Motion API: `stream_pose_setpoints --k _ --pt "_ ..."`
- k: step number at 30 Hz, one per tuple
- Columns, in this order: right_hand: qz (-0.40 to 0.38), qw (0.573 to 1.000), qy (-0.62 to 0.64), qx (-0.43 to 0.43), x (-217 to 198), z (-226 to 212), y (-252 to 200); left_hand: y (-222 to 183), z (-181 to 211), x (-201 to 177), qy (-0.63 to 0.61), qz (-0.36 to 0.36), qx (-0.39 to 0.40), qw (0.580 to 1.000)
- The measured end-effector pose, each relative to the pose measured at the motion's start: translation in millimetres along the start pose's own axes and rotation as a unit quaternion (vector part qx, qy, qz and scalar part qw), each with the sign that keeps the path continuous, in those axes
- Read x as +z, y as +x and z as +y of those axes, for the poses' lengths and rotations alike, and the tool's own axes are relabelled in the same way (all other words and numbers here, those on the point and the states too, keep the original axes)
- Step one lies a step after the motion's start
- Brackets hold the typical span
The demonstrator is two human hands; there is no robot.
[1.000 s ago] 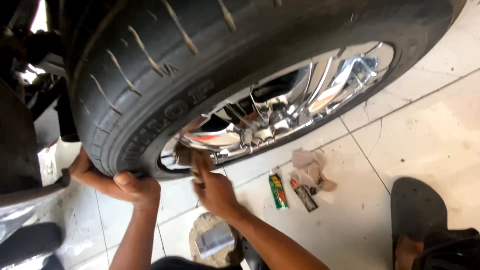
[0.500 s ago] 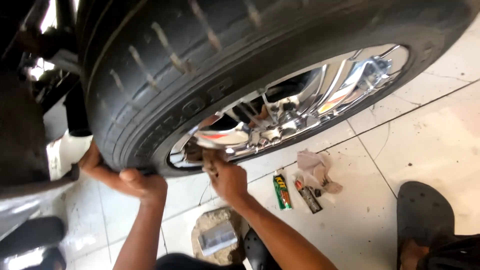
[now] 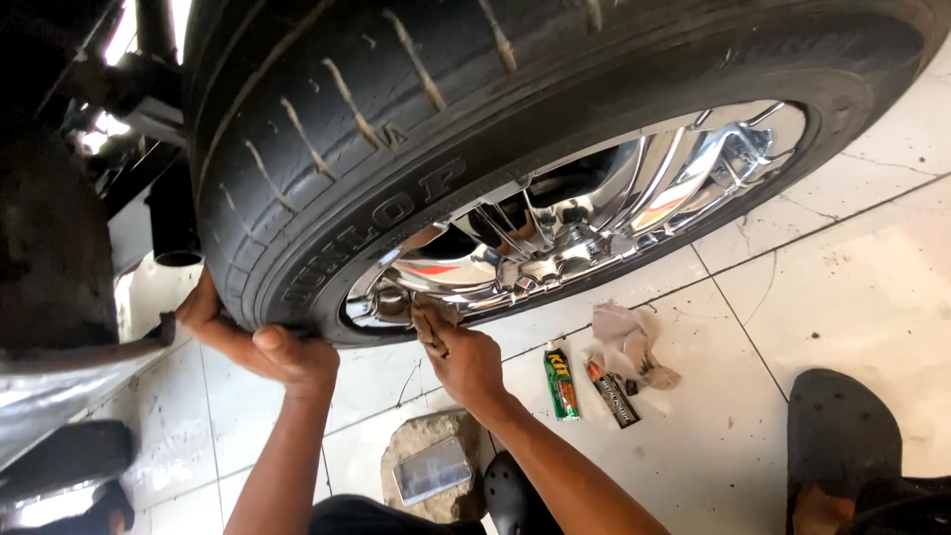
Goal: The person polishes the chrome rim of a car wheel using a cloth and metal polish.
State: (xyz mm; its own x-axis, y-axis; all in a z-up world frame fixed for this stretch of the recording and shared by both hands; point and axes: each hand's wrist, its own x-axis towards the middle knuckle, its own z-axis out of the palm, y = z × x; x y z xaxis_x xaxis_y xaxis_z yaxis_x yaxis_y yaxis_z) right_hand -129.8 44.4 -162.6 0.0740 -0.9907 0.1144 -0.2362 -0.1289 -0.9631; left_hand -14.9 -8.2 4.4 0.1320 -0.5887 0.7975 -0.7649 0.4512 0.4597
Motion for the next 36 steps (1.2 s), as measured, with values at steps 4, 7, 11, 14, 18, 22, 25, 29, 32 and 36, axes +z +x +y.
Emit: stream_pose_setpoints --k 4,7,11,14,18,22,25,29,32,36 --pt "-0.096 0.995 -0.021 0.026 -10 -7 1 -1 0 -2 0.011 -0.004 -0.009 1.000" --pt "-0.081 0.995 -0.026 -0.061 -13 -18 9 -2 3 1 -0.007 -0.007 -0.007 1.000" --pt "-0.092 0.993 -0.054 -0.043 -15 -20 0 -1 7 -3 0.020 -0.003 -0.006 1.000" --pt "-0.022 0.996 0.064 -0.054 -17 -17 -20 1 9 3 0.002 -0.001 0.003 1.000" --pt "0.054 0.972 0.214 0.075 -16 1 -23 -1 1 -3 0.003 -0.013 -0.002 1.000" --pt "0.020 0.978 0.183 0.096 -16 0 -16 1 -1 1 0.031 0.010 0.005 0.999" --pt "-0.016 0.990 0.108 -0.094 -14 -19 -9 1 3 -2 0.019 0.008 0.009 1.000" --pt "-0.132 0.982 0.119 0.062 -7 -49 7 3 5 -1 0.025 0.009 -0.003 1.000" --pt "-0.120 0.948 0.292 0.047 2 -69 -1 1 4 -2 0.028 0.017 0.002 0.999" --pt "-0.178 0.973 0.125 0.080 17 -40 -7 1 3 -1 0.048 0.019 0.004 0.999"
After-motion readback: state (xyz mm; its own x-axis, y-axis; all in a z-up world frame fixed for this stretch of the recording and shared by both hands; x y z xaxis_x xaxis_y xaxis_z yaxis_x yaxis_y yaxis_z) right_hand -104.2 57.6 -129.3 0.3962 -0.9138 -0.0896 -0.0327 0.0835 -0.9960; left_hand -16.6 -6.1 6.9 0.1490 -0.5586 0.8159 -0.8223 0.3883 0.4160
